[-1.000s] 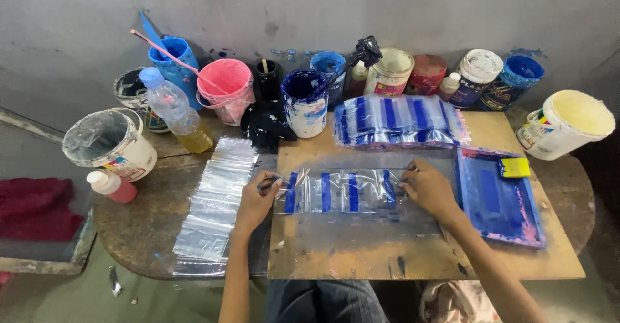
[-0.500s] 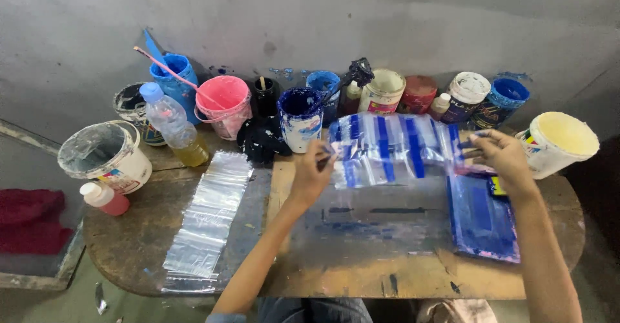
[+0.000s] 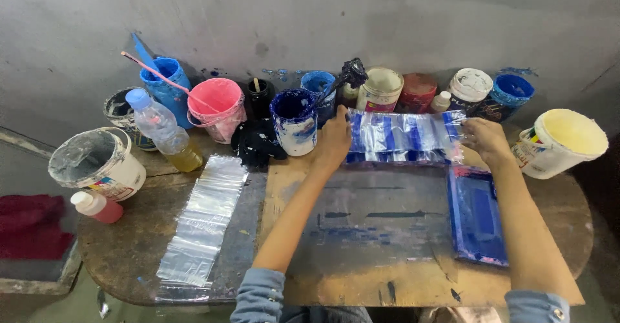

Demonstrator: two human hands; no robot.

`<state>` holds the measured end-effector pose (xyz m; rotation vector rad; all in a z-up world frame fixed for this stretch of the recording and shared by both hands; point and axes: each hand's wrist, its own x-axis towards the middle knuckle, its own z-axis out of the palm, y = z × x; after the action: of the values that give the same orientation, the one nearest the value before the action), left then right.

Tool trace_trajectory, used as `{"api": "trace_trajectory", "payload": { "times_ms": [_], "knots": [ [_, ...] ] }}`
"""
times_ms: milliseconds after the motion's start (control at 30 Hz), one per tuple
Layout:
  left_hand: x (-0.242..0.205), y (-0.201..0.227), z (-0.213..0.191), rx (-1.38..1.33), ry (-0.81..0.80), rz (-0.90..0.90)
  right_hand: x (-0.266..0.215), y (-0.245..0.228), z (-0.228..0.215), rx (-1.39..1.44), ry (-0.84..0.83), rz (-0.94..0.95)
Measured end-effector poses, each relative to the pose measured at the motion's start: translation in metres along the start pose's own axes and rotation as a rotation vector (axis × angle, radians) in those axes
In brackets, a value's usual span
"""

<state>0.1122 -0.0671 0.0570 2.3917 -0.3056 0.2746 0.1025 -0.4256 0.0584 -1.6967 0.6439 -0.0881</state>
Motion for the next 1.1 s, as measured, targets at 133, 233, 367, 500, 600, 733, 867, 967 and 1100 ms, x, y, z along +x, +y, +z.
{"api": "trace_trajectory", "payload": {
  "times_ms": [133, 233, 367, 500, 600, 733, 867, 967, 1100],
  "knots": [
    [0.010, -0.005, 0.013, 0.138, -0.047, -0.072, 0.007, 0.011, 0.005, 0.011, 0.027, -0.009],
    [0.009, -0.014, 0.025, 0.141, -0.060, -0.047, -0.013, 0.003, 0.010, -0.080, -0.029, -0.054],
    [0.002, -0.041, 0.053, 0.520, 0.104, 0.092, -0.018, 0.014, 0.009, -0.375, 0.115, -0.305],
    [-0.027, -0.040, 0.043, 0.675, 0.456, 0.355, 0.021, 0.061, 0.004, -0.625, 0.271, -0.871],
    [-0.052, -0.031, 0.017, 0.640, 0.449, 0.442, -0.015, 0.056, 0.013, -0.848, 0.260, -0.755],
    [-0.084, -0.052, -0.015, 0.581, 0.346, 0.509, -0.111, 0.025, 0.028, -0.778, 0.317, -1.075],
    [-0.113, -0.098, -0.056, 0.478, 0.419, 0.516, -0.219, 0.026, 0.028, -0.481, 0.290, -1.362],
    [-0.129, -0.147, -0.083, 0.446, 0.525, 0.292, -0.276, 0.043, 0.019, -0.333, 0.284, -1.425],
    [-0.144, -0.187, -0.120, 0.407, 0.541, -0.060, -0.344, 0.048, 0.020, -0.268, 0.281, -1.364]
  ]
}}
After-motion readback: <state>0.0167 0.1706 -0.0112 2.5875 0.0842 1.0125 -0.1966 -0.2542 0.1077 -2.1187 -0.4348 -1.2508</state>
